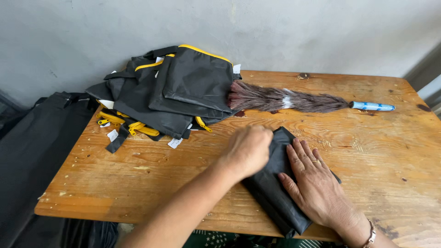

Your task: The person folds a black fabric bag on a wooden table, aligning edges and rolling it into a compact bundle. They secure the bundle using a yellow strap and place it into a blue crate. The person then picks up another black bag from a nearby pile.

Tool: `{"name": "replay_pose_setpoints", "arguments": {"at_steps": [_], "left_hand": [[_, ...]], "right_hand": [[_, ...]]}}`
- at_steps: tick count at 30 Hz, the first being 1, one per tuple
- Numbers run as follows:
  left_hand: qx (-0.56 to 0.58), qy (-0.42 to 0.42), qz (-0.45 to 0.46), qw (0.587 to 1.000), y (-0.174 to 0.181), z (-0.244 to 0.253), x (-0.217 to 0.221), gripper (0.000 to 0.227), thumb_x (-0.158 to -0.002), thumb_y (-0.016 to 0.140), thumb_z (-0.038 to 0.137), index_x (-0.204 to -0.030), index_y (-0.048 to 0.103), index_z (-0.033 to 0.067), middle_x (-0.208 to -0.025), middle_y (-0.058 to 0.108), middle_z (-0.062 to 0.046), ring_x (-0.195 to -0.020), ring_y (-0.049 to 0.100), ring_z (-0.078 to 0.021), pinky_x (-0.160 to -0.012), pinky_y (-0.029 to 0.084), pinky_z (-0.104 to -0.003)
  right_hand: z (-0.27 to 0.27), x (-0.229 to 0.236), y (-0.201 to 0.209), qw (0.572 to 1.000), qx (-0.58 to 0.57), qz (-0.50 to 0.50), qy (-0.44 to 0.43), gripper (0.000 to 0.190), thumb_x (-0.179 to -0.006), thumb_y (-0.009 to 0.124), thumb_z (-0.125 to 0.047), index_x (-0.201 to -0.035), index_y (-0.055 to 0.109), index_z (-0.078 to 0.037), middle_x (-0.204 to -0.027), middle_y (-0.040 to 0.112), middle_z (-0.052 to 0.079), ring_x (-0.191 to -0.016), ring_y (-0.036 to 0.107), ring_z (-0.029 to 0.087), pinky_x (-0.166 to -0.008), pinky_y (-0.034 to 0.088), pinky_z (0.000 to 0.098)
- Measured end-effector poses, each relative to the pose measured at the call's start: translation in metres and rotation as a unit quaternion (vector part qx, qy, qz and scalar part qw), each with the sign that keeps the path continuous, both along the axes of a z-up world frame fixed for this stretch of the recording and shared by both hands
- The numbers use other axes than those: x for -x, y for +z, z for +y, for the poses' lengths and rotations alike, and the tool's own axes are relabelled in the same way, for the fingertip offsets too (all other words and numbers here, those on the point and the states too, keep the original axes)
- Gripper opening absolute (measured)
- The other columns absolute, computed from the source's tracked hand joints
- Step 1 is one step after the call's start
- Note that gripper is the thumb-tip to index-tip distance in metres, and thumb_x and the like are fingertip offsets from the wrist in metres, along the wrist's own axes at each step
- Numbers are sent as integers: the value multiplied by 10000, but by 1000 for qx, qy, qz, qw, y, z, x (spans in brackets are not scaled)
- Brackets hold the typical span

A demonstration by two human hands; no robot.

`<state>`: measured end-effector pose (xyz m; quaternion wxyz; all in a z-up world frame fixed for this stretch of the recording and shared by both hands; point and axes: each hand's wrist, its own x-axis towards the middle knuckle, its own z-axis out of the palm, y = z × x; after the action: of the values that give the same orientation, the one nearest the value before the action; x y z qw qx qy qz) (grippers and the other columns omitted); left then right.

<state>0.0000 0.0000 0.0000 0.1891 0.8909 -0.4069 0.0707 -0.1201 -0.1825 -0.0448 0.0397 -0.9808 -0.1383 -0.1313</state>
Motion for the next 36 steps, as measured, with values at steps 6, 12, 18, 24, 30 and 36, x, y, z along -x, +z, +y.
{"name": "replay_pose_setpoints", "arguments": {"at_steps": [6, 12, 18, 24, 30, 36], "left_hand": [[-115, 150, -62, 980, -25, 12, -66, 140, -867, 625, -108, -929, 720, -26, -1120, 693, -246, -1094, 646, -382, -989, 537, -547], [-149, 205, -119, 960, -34, 48, -124, 258, -914, 565, -52, -1127, 710, -67, -1407, 555, -317, -1346, 506, -486, -1151, 376, -616], [-205, 217, -125, 946, -47, 66, -148, 174, -846, 679, 138, -967, 802, 160, -1151, 699, -107, -1258, 588, -422, -1017, 385, -546], [-90, 219, -263, 935, -39, 68, -152, 230, -845, 555, 37, -914, 761, 111, -894, 709, -101, -983, 688, -366, -1057, 363, -595], [158, 200, -460, 850, 44, 91, -113, 169, -970, 594, 25, -1077, 724, 37, -1107, 709, -112, -1016, 676, -298, -1059, 412, -563], [248, 146, -435, 853, 128, 102, -41, 337, -810, 575, -45, -1137, 650, -10, -947, 596, -172, -816, 530, -390, -761, 406, -486]], "right_hand": [[1, 1, -2, 999, 16, -43, 4, 756, -999, 462, -508, -1529, 360, 21, -1598, 365, 268, -1527, 294, 408, -1230, 240, 510], [1, 0, -2, 998, 38, -47, -1, 780, -993, 447, -534, -1537, 348, 17, -1616, 336, 273, -1533, 287, 396, -1239, 234, 484], [0, 0, -3, 998, 41, -45, 0, 784, -990, 451, -532, -1537, 346, 18, -1622, 328, 271, -1535, 284, 392, -1241, 231, 480], [1, 1, -2, 998, 40, -43, 1, 784, -993, 448, -525, -1536, 340, 29, -1619, 321, 283, -1533, 281, 402, -1241, 229, 487], [3, 2, 2, 998, 40, -45, 0, 800, -982, 468, -528, -1538, 339, 32, -1619, 333, 272, -1547, 267, 392, -1248, 224, 479], [3, 2, 1, 998, 41, -44, -3, 801, -978, 472, -532, -1531, 355, 36, -1601, 358, 285, -1527, 302, 409, -1241, 241, 502]]}}
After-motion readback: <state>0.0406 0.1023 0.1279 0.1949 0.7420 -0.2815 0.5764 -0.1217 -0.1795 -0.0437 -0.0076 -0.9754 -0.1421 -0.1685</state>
